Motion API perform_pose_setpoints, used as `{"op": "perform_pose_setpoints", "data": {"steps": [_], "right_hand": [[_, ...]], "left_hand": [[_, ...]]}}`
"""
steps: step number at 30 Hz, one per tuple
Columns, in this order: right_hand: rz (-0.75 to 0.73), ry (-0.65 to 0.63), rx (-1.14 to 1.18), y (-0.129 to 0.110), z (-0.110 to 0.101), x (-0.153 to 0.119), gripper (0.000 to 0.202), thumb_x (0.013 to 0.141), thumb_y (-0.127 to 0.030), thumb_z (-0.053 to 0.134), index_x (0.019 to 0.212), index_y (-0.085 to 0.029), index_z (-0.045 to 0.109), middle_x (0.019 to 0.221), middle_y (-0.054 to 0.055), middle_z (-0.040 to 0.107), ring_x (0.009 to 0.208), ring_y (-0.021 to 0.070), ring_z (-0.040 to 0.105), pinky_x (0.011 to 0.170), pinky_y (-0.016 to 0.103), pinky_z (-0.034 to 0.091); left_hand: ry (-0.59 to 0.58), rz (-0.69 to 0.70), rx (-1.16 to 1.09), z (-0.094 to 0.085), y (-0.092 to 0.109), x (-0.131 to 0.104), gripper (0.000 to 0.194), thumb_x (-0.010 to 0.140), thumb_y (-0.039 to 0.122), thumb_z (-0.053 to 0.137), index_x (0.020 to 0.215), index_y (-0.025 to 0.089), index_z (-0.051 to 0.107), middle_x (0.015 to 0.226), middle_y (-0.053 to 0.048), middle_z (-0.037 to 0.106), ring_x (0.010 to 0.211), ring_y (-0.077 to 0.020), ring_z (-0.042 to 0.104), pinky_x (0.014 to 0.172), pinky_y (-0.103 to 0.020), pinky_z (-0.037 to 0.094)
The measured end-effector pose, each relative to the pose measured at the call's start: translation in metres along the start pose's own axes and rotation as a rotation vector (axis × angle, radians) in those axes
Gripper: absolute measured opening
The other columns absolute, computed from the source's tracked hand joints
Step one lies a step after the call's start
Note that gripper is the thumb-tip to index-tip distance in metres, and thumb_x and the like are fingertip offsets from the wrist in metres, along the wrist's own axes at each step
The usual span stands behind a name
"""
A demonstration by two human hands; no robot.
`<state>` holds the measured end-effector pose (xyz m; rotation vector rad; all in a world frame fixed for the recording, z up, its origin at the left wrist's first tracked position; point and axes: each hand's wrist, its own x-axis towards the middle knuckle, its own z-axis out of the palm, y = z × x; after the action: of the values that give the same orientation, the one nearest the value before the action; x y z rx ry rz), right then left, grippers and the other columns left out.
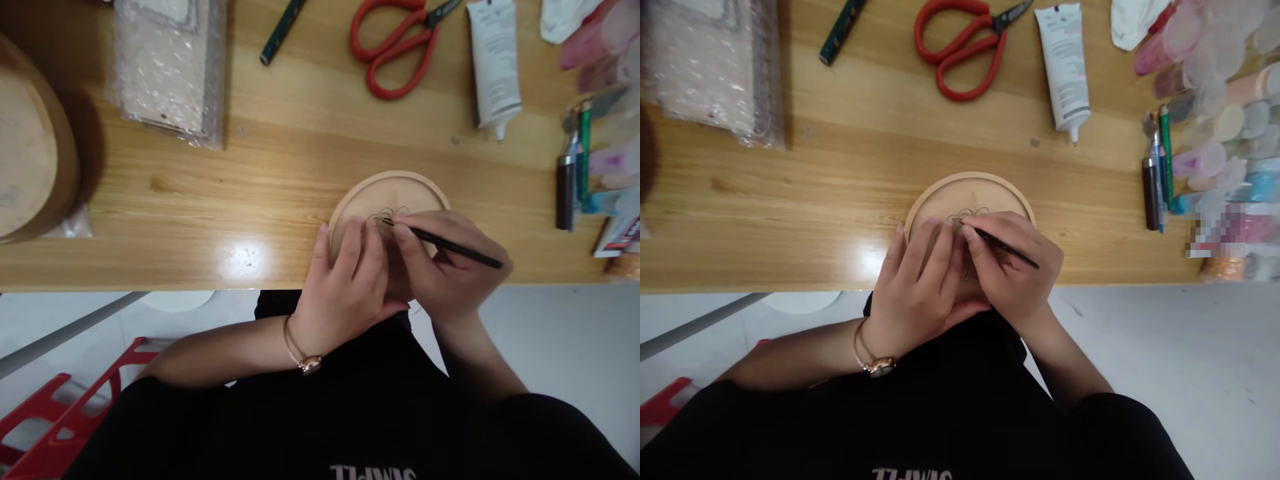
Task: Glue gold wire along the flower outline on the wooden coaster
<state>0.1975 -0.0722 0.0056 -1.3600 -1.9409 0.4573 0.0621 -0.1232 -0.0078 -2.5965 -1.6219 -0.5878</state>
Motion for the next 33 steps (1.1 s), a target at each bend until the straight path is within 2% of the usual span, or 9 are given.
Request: {"op": "perform_pose_setpoints", "data": {"steps": [12, 24, 33], "right_hand": [[-0.014, -0.007, -0.023, -0.0002, 0.0015, 0.0021, 0.012, 0.082, -0.013, 0.065, 0.083, -0.024, 0.071, 0.078, 0.0, 0.075, 0.074, 0.0161, 0.071, 0.069, 0.031, 0.059], [-0.009, 0.002, -0.011, 0.0, 0.0019, 0.0009, 0.011, 0.082, -0.013, 0.065, 0.083, -0.022, 0.071, 0.077, 0.0, 0.074, 0.074, 0.0152, 0.071, 0.071, 0.03, 0.058], [-0.007, 0.027, 0.016, 0.0, 0.003, 0.0009, 0.013, 0.081, -0.011, 0.065, 0.082, -0.023, 0.071, 0.077, 0.0, 0.074, 0.073, 0.0154, 0.071, 0.071, 0.029, 0.058]], "left_hand": [[-0.027, -0.001, -0.004, -0.0021, 0.0001, 0.0004, 0.074, 0.096, 0.062, 0.034, 0.127, -0.001, 0.057, 0.124, -0.019, 0.064, 0.115, -0.0359, 0.058, 0.094, -0.052, 0.046], [-0.031, 0.011, 0.006, -0.0031, -0.0012, 0.001, 0.071, 0.098, 0.059, 0.03, 0.127, -0.001, 0.057, 0.124, -0.017, 0.065, 0.115, -0.0357, 0.059, 0.091, -0.052, 0.048], [-0.01, 0.011, -0.025, -0.0018, -0.0022, -0.0014, 0.071, 0.095, 0.06, 0.039, 0.127, -0.001, 0.057, 0.122, -0.02, 0.064, 0.117, -0.0358, 0.058, 0.098, -0.051, 0.044]]}}
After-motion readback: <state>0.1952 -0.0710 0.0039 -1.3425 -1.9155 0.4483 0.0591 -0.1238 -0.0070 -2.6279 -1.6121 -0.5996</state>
